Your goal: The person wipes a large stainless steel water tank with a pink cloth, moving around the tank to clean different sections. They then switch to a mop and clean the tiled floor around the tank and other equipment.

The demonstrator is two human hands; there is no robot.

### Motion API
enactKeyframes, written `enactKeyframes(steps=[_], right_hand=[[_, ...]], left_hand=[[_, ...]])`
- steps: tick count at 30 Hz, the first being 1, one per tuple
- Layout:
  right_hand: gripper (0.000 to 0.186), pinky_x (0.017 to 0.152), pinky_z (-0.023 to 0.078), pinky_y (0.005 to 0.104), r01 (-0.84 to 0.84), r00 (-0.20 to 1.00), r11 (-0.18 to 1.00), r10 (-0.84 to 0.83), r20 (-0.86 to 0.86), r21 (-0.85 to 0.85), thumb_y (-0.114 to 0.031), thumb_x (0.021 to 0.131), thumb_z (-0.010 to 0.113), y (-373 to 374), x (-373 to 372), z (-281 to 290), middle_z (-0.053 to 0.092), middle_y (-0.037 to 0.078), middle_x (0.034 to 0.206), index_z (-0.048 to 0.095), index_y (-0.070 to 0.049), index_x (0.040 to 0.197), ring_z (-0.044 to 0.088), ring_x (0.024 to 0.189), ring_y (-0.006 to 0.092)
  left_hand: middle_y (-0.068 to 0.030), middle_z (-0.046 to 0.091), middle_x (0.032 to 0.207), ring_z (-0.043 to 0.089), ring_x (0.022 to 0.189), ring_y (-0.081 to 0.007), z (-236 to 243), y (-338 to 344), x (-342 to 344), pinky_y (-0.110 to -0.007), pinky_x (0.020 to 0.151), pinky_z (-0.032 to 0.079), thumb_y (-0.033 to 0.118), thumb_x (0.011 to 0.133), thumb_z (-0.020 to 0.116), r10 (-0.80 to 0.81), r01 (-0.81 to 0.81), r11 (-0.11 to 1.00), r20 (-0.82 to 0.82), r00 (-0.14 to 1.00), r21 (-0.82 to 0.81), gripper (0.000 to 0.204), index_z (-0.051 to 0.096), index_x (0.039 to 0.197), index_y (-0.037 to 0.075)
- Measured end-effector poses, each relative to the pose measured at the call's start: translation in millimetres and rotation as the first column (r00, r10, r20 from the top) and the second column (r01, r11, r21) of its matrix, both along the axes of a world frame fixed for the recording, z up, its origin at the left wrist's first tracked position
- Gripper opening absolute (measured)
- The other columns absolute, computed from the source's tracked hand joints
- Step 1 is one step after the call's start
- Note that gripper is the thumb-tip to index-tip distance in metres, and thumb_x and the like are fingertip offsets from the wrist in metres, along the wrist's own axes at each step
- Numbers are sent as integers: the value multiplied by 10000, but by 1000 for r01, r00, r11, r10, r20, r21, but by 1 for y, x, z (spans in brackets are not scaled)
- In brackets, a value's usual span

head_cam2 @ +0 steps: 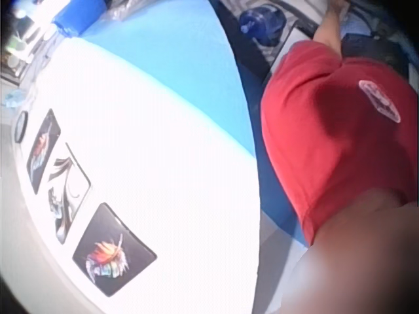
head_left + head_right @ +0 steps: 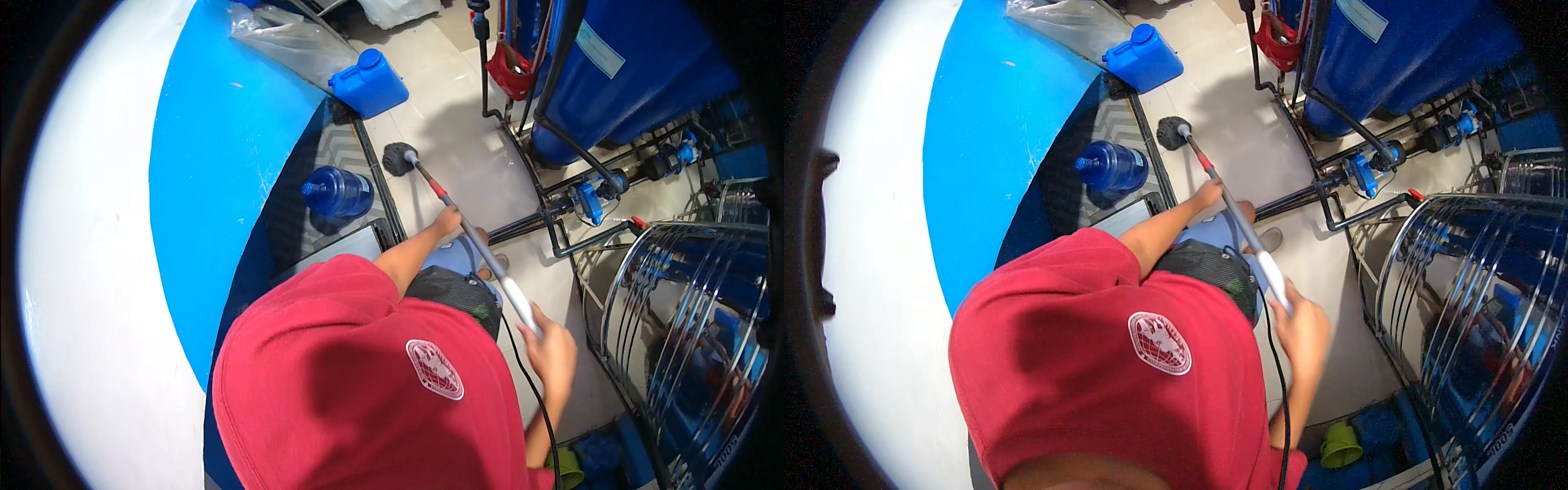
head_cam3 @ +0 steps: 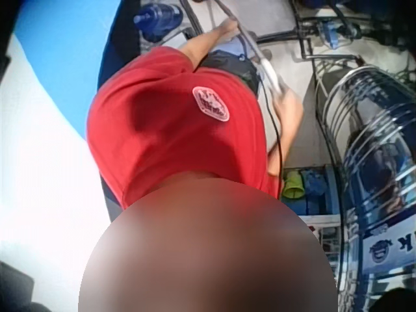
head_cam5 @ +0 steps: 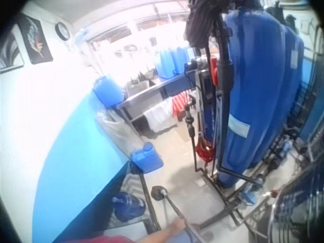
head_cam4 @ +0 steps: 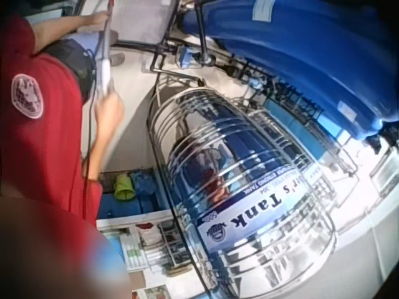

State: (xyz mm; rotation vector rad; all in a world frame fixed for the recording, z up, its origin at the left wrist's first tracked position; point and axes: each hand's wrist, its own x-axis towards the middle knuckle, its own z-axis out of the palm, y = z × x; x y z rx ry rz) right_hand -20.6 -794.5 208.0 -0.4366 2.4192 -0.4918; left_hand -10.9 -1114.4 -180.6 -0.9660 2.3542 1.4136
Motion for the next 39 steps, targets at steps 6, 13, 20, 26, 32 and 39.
enactKeyframes(steps=[6, 13, 20, 26, 32, 39], right_hand=[[413, 630, 490, 454, -173, 979, 985, 168, -118, -27, -295, 849, 644, -28, 1, 14, 637, 182, 715, 601, -131, 1225, 638, 693, 357], [397, 641, 483, 464, -3, 996, 983, -14, 91, 185, -308, 820, 677, -17, -4, 91, 619, 205, 682, 650, -160, 1187, 624, 668, 385], [389, 646, 486, 454, 15, 996, 958, -41, 84, 285, -279, 808, 688, -133, -47, 116, 629, 217, 725, 657, -158, 1176, 625, 700, 398], [408, 611, 487, 446, -183, 982, 939, 186, 19, 292, -243, 833, 654, -231, -68, 108, 641, 194, 726, 620, -134, 1225, 627, 652, 379], [438, 600, 478, 460, -198, 979, 944, 181, 89, 265, -255, 876, 621, -258, -52, 81, 633, 212, 731, 566, -135, 1293, 626, 653, 382], [405, 581, 472, 387, 148, 957, 943, -212, 196, 298, -239, 896, 594, -206, -24, 143, 595, 251, 709, 585, -21, 1237, 637, 617, 360]], left_hand=[[-184, 635, 844, 649, 828, -285, 13, -55, -16, -391, 665, 514, 264, 854, 600, 411, -441, 872, 170, 895, 211, 364, 557, 1004, -65], [-151, 540, 1014, 604, 962, -331, -31, -48, -13, -507, 719, 558, 134, 925, 507, 389, -650, 364, 526, 757, 666, 265, 438, 1144, 1], [-126, 532, 794, 584, 685, -274, -29, -92, -46, -463, 651, 562, 193, 979, 466, 566, -746, 47, 598, 568, 664, 175, 438, 1022, 26], [-88, 504, 698, 528, 541, -212, -47, -174, -81, -386, 457, 492, 245, 994, 395, 785, -776, -33, 497, 370, 630, 193, 441, 945, 64], [-90, 549, 670, 527, 487, -214, -95, -210, -87, -369, 440, 467, 224, 937, 471, 821, -810, 339, 270, 503, 478, 162, 468, 961, 64], [-309, 616, 1008, 630, 949, -428, -31, -65, -78, -487, 814, 502, 219, 917, 465, 671, -779, 617, 441, 596, 114, 415, 327, 1174, -76]])
